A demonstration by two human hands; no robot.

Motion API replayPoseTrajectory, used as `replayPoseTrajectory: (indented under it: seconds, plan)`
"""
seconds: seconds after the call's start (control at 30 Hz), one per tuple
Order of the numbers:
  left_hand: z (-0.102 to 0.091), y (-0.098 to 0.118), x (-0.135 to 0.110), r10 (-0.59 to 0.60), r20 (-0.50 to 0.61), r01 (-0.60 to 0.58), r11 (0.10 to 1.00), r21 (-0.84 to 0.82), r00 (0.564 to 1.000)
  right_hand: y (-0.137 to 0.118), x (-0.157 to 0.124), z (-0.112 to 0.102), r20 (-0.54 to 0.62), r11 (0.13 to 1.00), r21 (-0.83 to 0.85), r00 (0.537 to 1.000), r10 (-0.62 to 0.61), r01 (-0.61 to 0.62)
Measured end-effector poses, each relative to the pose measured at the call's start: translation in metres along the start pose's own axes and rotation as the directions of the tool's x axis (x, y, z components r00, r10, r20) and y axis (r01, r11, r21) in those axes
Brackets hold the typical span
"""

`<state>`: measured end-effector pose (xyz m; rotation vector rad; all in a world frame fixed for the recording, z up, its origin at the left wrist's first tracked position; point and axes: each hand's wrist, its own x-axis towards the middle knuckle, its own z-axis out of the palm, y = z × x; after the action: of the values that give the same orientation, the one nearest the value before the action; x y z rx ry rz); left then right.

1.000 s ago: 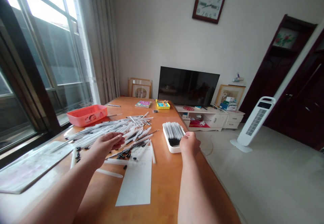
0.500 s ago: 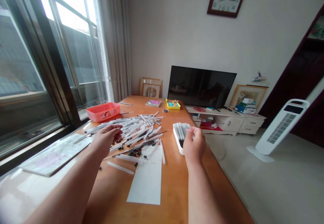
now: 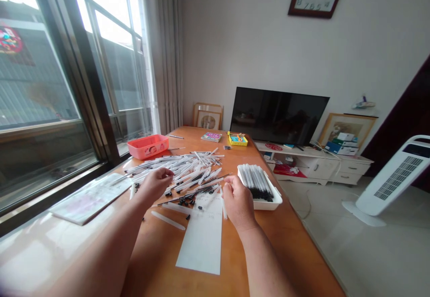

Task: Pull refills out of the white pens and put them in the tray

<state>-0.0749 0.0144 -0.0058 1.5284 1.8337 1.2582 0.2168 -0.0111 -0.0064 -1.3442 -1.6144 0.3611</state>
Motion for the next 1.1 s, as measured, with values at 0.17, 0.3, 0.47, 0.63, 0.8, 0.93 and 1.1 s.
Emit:
replayPoseTrajectory:
  seconds: [0.17,0.3,0.47,0.63,0.8,0.93,1.1]
  plan:
    - [0.009,-0.007,0.001,0.127,0.126,-0.17,0.883,0.437,0.984,0.001,0.0,0.001,0.027,1.0,0.016,1.0,0.006,-0.006]
    - [0.014,-0.008,-0.002,0.154,0.176,-0.222,0.844,0.488,0.972,0.001,0.001,0.001,0.022,1.0,-0.009,1.0,0.001,-0.001]
    - [0.016,-0.009,-0.003,0.141,0.222,-0.246,0.778,0.578,0.965,0.003,0.0,0.002,0.036,1.0,-0.011,0.999,0.007,-0.007]
    - [0.016,-0.009,-0.005,0.142,0.218,-0.248,0.756,0.606,0.965,0.005,0.001,0.004,0.053,1.0,-0.003,0.998,0.022,-0.022]
    - [0.015,-0.005,-0.005,0.131,0.215,-0.239,0.751,0.616,0.968,0.005,0.002,0.004,0.056,1.0,-0.017,0.998,0.026,-0.025]
    - [0.018,0.006,-0.01,0.187,0.215,-0.279,0.77,0.574,0.959,0.005,0.002,0.005,0.057,1.0,-0.01,0.998,0.026,-0.025]
    - [0.033,0.018,-0.021,0.281,0.34,-0.426,0.751,0.504,0.898,0.003,0.0,0.006,0.056,0.999,0.015,0.998,0.036,-0.037]
